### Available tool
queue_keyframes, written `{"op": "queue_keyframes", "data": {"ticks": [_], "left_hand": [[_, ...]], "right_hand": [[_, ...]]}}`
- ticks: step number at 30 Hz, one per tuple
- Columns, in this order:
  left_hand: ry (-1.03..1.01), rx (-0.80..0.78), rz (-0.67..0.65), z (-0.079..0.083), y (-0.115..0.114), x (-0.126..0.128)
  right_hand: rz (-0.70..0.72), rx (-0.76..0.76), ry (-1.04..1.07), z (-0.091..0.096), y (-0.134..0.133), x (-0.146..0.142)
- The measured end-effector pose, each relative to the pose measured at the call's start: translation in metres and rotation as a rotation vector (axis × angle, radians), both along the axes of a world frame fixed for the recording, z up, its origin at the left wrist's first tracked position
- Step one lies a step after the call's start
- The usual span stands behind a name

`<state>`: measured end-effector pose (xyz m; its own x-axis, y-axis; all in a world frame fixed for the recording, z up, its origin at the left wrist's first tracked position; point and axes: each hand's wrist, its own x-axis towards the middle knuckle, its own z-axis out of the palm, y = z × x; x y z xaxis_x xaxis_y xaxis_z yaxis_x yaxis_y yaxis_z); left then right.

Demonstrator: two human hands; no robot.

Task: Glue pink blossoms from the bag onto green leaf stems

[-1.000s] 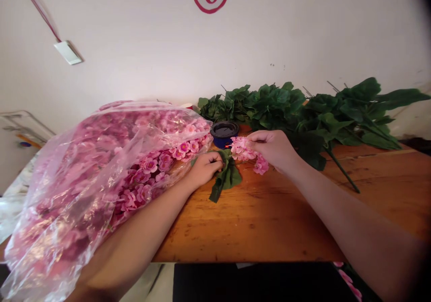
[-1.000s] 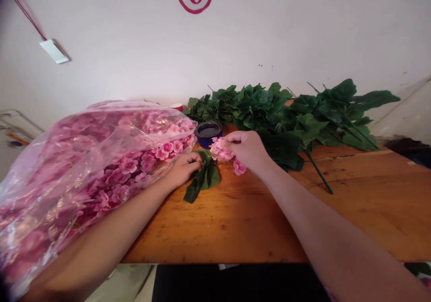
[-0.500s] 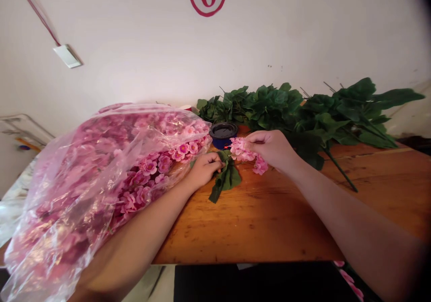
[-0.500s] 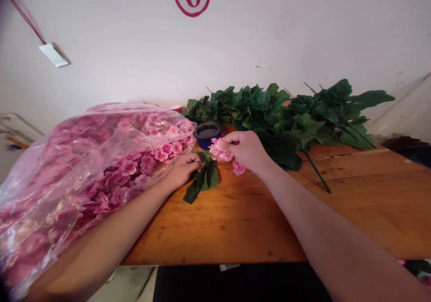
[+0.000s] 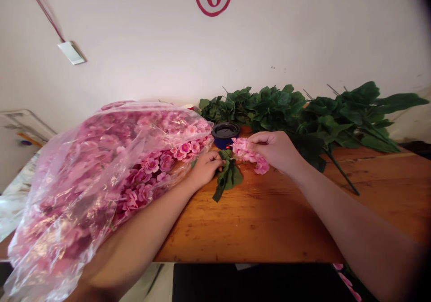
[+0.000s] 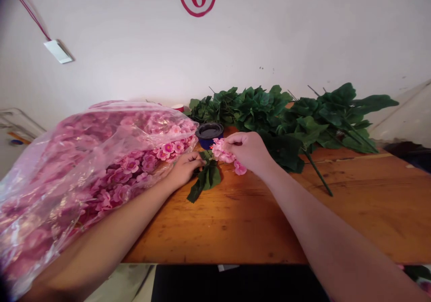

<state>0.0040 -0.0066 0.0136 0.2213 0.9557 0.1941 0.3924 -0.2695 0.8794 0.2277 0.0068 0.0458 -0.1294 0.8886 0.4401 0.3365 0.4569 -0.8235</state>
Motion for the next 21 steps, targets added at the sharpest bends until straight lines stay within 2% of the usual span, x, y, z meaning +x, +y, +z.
{"op": "queue_keyframes", "data": {"ticks": [5,9,21], "left_hand": [[-0.056,-0.009,-0.057,-0.0008,0.0009,-0.0008],[-0.007,0.007,-0.129,-0.0013,-0.0008,-0.0018],[0.052,0.035,-0.127,-0.0016,0.0001,-0.0019]], "right_hand": [[-0.053,0.021,-0.025,-0.0013,0.0,0.0001],[-0.054,0.01,-0.038,-0.0002,-0.001,-0.0001],[-0.024,0.015,-0.066,0.0041,-0.0045,0.0002]]}}
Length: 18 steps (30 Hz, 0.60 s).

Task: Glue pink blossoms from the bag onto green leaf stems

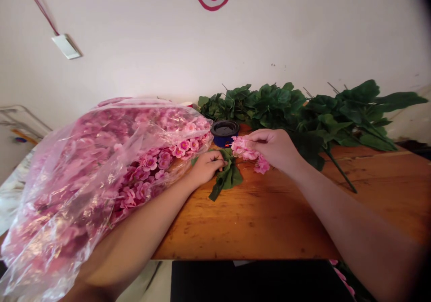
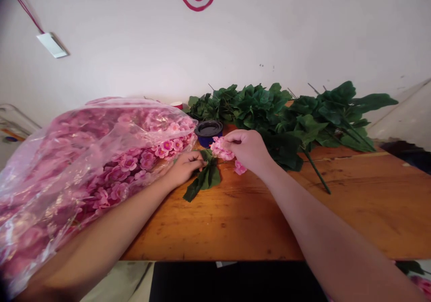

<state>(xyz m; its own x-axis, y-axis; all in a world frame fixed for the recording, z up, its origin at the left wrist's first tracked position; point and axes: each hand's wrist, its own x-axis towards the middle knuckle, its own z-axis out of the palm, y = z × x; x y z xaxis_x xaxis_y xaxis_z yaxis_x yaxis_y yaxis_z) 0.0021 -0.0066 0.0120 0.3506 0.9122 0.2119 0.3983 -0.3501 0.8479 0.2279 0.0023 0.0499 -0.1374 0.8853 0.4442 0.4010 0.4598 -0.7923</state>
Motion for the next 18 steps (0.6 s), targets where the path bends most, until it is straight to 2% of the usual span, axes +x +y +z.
{"op": "queue_keyframes", "data": {"ticks": [7,18], "left_hand": [[0.001,0.0,-0.011,-0.0051,0.0024,-0.0018],[-0.019,0.018,-0.015,-0.0002,-0.0015,-0.0009]], "right_hand": [[-0.035,0.048,0.005,0.0048,-0.0037,0.0002],[-0.037,-0.017,0.004,0.0037,0.0015,0.0052]]}}
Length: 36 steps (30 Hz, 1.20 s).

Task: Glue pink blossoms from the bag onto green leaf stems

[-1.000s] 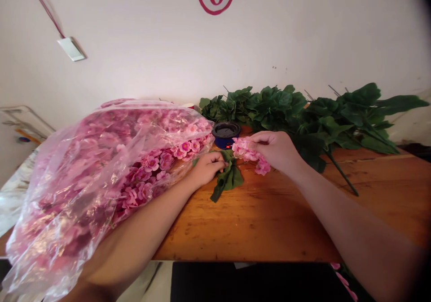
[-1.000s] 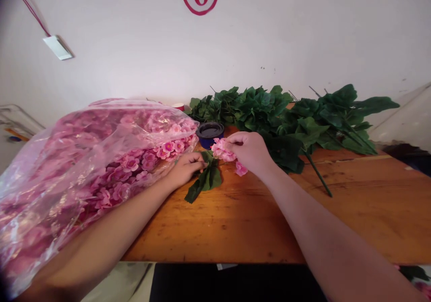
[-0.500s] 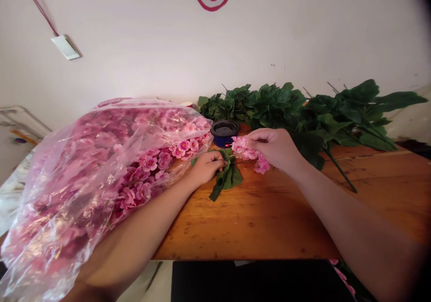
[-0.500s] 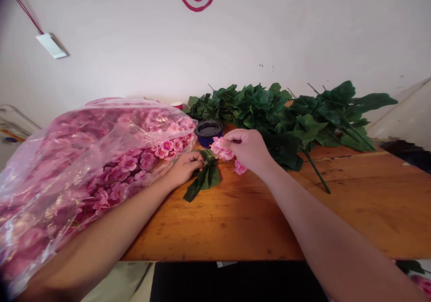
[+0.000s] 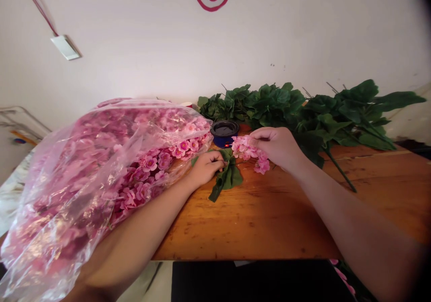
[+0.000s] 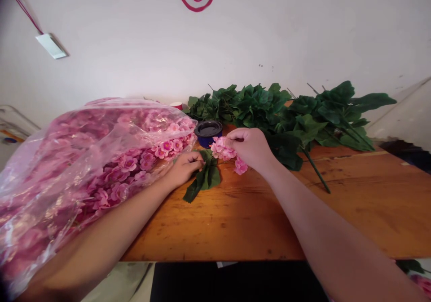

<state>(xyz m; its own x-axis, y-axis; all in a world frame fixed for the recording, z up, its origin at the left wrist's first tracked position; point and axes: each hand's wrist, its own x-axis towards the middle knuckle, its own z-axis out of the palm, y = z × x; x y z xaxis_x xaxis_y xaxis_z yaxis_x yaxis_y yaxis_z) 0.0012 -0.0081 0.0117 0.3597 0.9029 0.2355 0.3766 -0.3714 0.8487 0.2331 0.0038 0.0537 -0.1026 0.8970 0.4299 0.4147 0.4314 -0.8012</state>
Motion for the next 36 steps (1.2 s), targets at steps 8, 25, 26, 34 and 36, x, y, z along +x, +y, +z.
{"op": "queue_keyframes", "data": {"ticks": [8,25,26,34,36], "left_hand": [[0.01,0.032,-0.003,-0.0009,0.0,0.0],[0.022,0.024,-0.019,-0.001,-0.0001,-0.0002],[0.025,0.024,-0.019,-0.0008,-0.0004,-0.0001],[0.021,-0.03,-0.029,-0.0014,0.0006,0.0003],[0.018,-0.039,-0.032,-0.0021,0.0014,0.0]], "right_hand": [[0.048,-0.037,0.047,-0.0014,0.0014,0.0023],[0.062,-0.036,0.025,-0.0007,0.0004,0.0016],[0.062,-0.034,0.029,-0.0009,0.0,0.0011],[0.096,-0.03,0.023,-0.0009,-0.0002,-0.002],[0.104,-0.066,0.005,0.001,-0.001,-0.0012]]}}
